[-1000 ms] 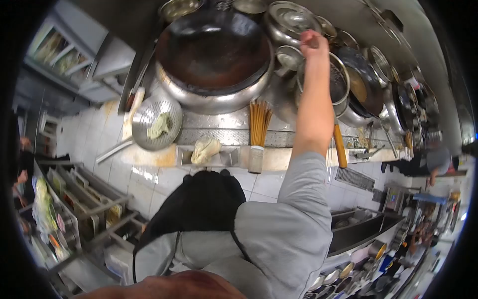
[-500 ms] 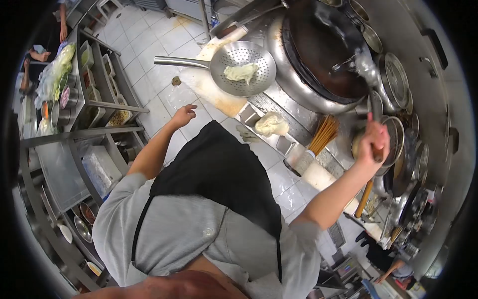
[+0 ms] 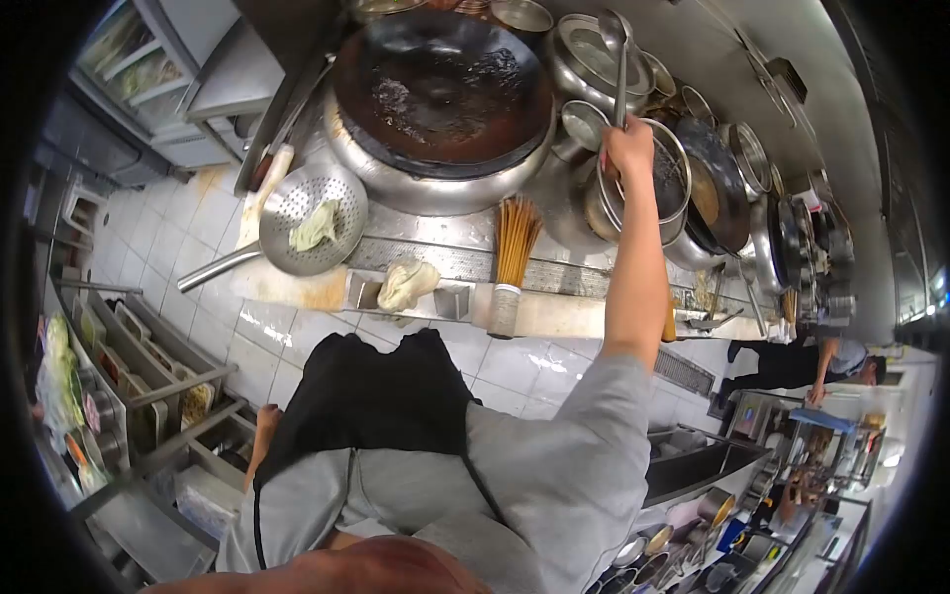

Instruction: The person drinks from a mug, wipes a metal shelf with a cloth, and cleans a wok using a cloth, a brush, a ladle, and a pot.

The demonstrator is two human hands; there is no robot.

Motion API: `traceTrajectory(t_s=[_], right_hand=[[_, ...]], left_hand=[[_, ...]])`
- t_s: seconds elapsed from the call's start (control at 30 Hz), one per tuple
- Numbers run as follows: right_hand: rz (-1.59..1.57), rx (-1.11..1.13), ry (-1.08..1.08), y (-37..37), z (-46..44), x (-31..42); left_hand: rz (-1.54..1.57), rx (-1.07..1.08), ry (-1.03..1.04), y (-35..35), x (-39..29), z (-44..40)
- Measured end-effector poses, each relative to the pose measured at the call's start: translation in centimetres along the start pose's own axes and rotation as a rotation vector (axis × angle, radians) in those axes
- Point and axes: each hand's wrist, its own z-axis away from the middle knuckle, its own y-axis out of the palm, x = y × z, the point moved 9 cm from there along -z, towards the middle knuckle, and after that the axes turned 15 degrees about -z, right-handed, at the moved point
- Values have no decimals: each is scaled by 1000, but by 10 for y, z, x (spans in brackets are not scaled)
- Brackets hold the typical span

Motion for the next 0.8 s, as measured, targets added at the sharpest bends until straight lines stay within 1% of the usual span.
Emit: traceTrajectory(t_s=[0.03, 0.1, 0.13, 0.23, 0.27, 0.37, 0.4, 0.43, 0.47, 0.5, 0.53, 0.57, 0.6, 0.63, 0.67, 0.7, 0.73, 0.77, 0.8], right_hand=[[72, -57, -30, -8, -29, -12], [164, -143, -14, -18, -89, -47], [209, -183, -5, -24, -106, -59], [-221, -74, 257, -4, -110, -52], [-550, -107, 337, 0, -105, -43], [-1480, -108, 575, 12, -129, -56], [-1606, -22, 530, 11, -138, -54], [-1778, -6, 542, 11, -146, -60], [-1814, -4, 538, 10, -141, -57], [-1852, 6, 533, 10, -133, -43], [-1920, 76, 583, 18, -117, -24], [-1989, 144, 633, 24, -95, -4], [-1985, 176, 656, 27, -75, 14], [-1975, 178, 626, 28, -57, 25], [-1964, 179, 596, 29, -39, 36], [-1989, 221, 615, 33, -19, 43], [-2013, 263, 635, 37, 1, 51], [-2048, 304, 694, 46, 27, 57], [-2081, 343, 755, 56, 53, 64]], left_hand=[[327, 138, -526, -19, -12, 21], [384, 88, -542, -45, -47, 27], [416, 67, -551, -53, -61, 28], [488, 50, -563, -65, -89, 31], [472, 51, -549, -64, -90, 32], [439, 53, -530, -52, -76, 32], [389, 53, -490, -47, -68, 29], [375, 60, -506, -44, -64, 30], [361, 68, -523, -41, -59, 31], [326, 75, -501, -49, -69, 32], [317, 92, -490, -40, -60, 25], [367, 97, -551, -20, -37, 16], [371, 102, -577, -3, -19, 2], [280, 91, -543, 1, -11, -14], [298, 151, -526, -6, -24, -24], [296, 4, -364, 4, -11, -49], [348, 61, -421, -15, -37, -48], [332, 66, -401, -36, -61, -52], [283, 13, -333, -49, -74, -63]])
